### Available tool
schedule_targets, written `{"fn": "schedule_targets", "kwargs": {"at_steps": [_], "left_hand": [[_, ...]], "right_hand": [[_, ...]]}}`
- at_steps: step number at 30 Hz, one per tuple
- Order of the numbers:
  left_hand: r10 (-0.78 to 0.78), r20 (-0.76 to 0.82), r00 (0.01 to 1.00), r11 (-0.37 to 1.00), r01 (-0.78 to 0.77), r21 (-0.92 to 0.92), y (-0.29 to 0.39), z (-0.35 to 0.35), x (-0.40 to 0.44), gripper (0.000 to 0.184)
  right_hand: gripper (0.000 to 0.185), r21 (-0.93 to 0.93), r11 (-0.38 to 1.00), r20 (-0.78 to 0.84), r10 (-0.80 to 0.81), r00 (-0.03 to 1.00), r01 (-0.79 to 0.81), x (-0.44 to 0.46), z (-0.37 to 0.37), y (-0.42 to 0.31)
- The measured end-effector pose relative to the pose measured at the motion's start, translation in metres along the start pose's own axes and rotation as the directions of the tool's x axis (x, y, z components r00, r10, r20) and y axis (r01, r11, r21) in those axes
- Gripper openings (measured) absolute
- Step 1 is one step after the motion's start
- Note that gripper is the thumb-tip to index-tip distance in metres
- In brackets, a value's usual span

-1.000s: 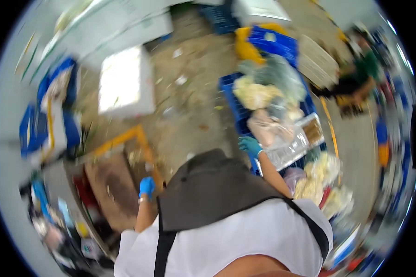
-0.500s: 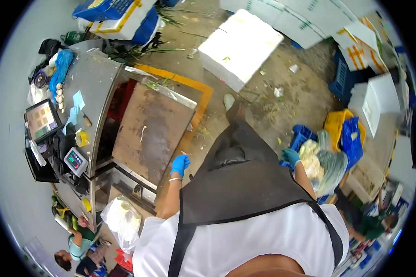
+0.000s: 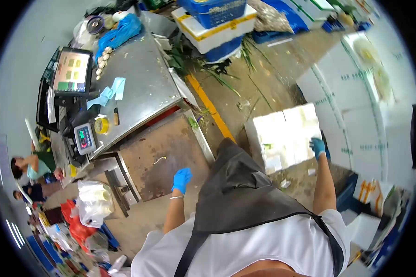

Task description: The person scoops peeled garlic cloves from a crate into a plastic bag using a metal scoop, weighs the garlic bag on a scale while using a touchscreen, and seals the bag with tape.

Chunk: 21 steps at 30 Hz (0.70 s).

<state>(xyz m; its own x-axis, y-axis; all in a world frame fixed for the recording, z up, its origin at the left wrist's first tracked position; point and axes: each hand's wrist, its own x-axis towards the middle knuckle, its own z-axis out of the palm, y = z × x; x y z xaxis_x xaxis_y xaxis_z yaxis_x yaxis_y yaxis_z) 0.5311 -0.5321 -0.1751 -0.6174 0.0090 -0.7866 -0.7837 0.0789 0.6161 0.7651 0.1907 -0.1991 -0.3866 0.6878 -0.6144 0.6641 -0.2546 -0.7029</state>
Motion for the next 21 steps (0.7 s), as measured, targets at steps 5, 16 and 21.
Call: {"fn": "schedule_targets", "kwargs": {"at_steps": [5,16,21], "left_hand": [[0.097,-0.087,0.991,0.984,-0.109,-0.139,0.083,0.057,0.050,0.014],[0.310,-0.263,0.914,0.939,-0.337,-0.065,0.298,0.084,0.211,0.022],[0.282,-0.298,0.912,0.958,-0.285,0.034,0.324,0.099,0.264,0.026]], "right_hand": [[0.025,0.146,0.951,0.290,-0.306,0.907,0.274,0.091,0.196,-0.225],[0.033,-0.374,0.159,0.927,0.069,0.367,0.914,0.051,0.461,-0.366],[0.034,-0.348,0.201,0.933,-0.024,0.360,0.916,0.068,0.499,-0.418]]}}
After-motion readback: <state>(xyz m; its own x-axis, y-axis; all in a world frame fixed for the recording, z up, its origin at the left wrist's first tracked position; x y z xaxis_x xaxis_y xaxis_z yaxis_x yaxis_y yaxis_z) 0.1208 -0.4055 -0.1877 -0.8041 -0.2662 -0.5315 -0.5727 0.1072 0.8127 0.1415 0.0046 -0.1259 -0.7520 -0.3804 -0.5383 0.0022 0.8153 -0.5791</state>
